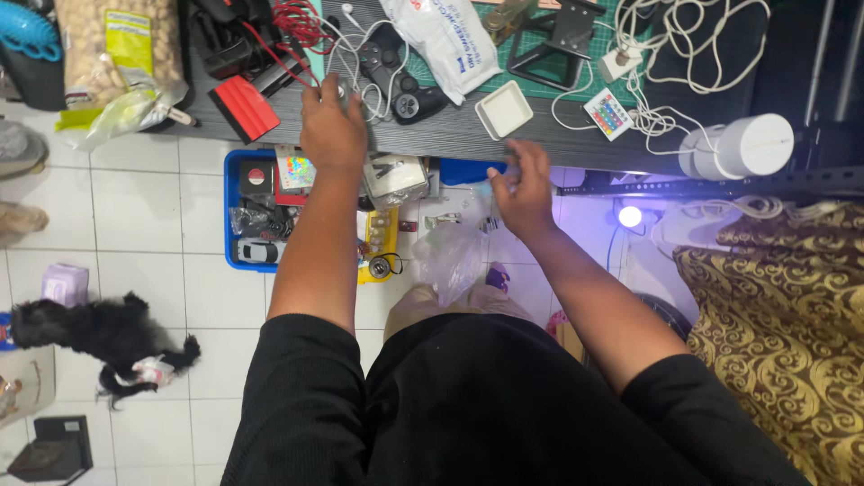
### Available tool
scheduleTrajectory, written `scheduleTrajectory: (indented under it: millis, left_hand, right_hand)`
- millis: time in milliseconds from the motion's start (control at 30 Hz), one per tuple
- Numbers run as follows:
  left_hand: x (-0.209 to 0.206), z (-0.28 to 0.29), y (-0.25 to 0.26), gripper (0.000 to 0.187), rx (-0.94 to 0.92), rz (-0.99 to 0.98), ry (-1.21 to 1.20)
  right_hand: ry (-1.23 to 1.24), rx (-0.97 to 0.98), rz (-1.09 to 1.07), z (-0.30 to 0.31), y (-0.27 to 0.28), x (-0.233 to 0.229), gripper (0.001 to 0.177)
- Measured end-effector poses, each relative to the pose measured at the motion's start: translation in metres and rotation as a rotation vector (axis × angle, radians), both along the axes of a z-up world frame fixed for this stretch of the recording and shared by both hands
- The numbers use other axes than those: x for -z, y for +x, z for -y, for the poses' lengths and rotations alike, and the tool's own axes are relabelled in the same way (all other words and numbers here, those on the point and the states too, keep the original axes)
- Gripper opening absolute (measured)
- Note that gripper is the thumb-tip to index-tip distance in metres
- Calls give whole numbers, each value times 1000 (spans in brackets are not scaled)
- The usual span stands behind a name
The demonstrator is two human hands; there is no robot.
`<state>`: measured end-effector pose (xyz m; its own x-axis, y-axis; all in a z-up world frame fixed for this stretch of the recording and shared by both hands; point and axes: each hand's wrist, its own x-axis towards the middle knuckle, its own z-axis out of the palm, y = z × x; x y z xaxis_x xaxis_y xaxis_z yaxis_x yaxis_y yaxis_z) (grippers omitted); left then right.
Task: The person wraps cords around round lamp bases, places the lamps onto a shelf, and untangles and coils a long cable by hand.
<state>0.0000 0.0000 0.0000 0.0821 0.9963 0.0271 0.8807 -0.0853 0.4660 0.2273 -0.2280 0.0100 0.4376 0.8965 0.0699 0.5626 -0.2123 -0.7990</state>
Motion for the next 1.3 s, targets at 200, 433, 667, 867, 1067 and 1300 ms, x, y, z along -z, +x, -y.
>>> scheduleTrajectory:
  millis: [200, 433, 667, 867, 1067, 1300]
  left_hand:
    - [-10, 3, -7, 44, 108, 1, 20]
    - [-43, 85, -6, 37, 272, 249, 375]
    - [-75, 161, 72, 37, 862, 422, 152]
    - [-88, 198, 125, 47, 986, 641, 83]
    - [-82, 227, 208, 44, 652, 833, -275]
    - [-88, 237, 284, 53, 669, 898, -411]
  right_hand:
    - [-125, -1, -207, 8, -1, -15, 17]
    - [63, 77, -188, 16, -3, -59, 17]
    - [102, -195, 101, 28, 10, -122, 60]
    - [-37, -192, 227, 83, 56, -111, 61]
    - [77, 69, -176, 112, 124, -61, 42]
    - [24, 342, 2, 83, 250, -97, 33]
